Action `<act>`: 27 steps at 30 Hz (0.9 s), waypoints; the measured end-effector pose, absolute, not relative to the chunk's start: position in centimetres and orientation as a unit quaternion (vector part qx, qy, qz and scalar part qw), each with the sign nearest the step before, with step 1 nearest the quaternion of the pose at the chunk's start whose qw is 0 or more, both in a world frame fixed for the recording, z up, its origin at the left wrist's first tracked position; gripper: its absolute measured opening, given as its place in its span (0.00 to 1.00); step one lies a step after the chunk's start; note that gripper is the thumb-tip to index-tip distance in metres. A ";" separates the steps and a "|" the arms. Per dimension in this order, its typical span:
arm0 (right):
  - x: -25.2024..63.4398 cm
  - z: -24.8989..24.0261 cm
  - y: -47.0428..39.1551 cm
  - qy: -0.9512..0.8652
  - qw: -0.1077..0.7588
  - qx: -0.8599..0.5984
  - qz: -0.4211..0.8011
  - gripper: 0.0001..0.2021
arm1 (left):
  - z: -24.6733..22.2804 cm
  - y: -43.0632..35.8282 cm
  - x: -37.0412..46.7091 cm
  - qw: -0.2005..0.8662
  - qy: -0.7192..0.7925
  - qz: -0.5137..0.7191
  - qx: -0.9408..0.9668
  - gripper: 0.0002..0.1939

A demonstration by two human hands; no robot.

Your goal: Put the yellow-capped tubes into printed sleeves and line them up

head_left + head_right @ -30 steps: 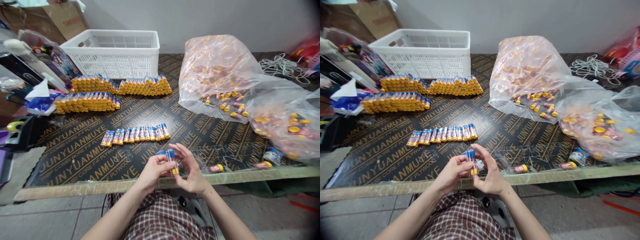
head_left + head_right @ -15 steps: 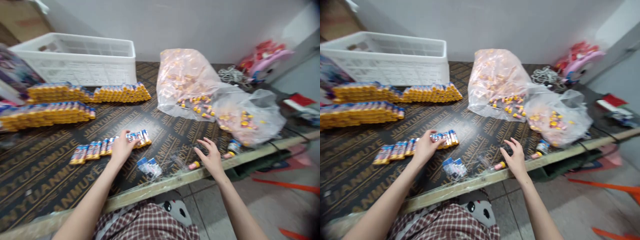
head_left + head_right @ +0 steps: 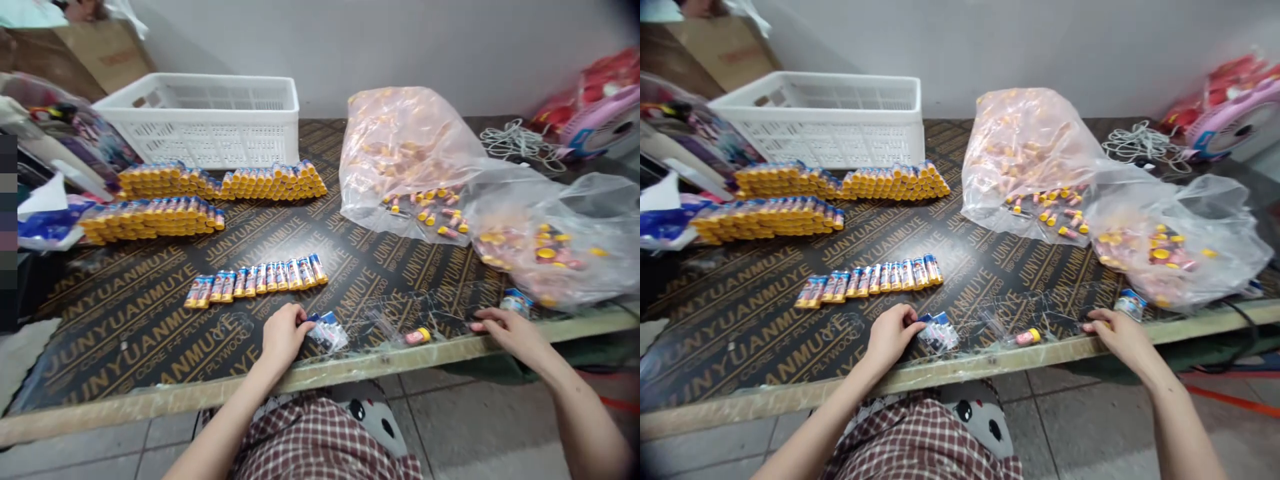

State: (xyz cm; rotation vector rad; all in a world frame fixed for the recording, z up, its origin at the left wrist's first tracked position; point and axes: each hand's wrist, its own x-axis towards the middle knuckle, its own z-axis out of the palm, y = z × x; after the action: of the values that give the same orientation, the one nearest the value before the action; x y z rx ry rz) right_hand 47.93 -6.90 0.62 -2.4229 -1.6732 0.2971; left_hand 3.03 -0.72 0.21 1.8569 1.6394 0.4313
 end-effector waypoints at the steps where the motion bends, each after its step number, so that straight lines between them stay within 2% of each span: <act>1: 47.1 0.4 -7.0 -0.579 0.099 -0.800 0.127 0.11 | 0.2 -0.8 3.2 0.311 0.623 0.175 0.696 0.06; 6: 42.0 -1.0 -7.0 -0.619 0.182 -0.717 0.264 0.17 | 0.6 -1.2 3.8 0.333 0.621 0.226 0.673 0.07; 9: 40.3 -1.4 -6.2 -0.622 0.177 -0.709 0.280 0.17 | 0.7 -1.6 3.9 0.363 0.609 0.267 0.653 0.07; 11: 39.6 -1.2 -5.6 -0.643 0.182 -0.702 0.246 0.17 | 0.7 -1.7 3.9 0.412 0.599 0.314 0.611 0.07; 14: 37.3 -0.1 -5.0 -0.625 0.250 -0.715 0.190 0.18 | 0.6 -1.7 3.6 0.528 0.582 0.394 0.478 0.07; 17: 32.8 1.5 -5.0 -0.572 0.345 -0.702 0.249 0.19 | 0.8 -1.5 3.4 0.636 0.557 0.435 0.311 0.17; 19: 29.2 2.5 -5.1 -0.561 0.398 -0.661 0.300 0.17 | 1.0 -1.4 3.3 0.672 0.544 0.447 0.230 0.19; 23: 23.5 3.0 -5.6 -0.582 0.457 -0.596 0.312 0.11 | 1.2 -1.4 3.0 0.694 0.535 0.460 0.145 0.17; 27: 21.3 2.2 -6.2 -0.600 0.462 -0.577 0.307 0.14 | 1.1 -1.2 2.5 0.678 0.541 0.483 0.121 0.17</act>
State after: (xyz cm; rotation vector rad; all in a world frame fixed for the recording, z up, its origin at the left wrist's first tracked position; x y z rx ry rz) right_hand 21.28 -6.23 2.24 -1.4196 -1.4749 0.7554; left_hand 2.55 -1.24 1.06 0.2714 1.2150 1.0840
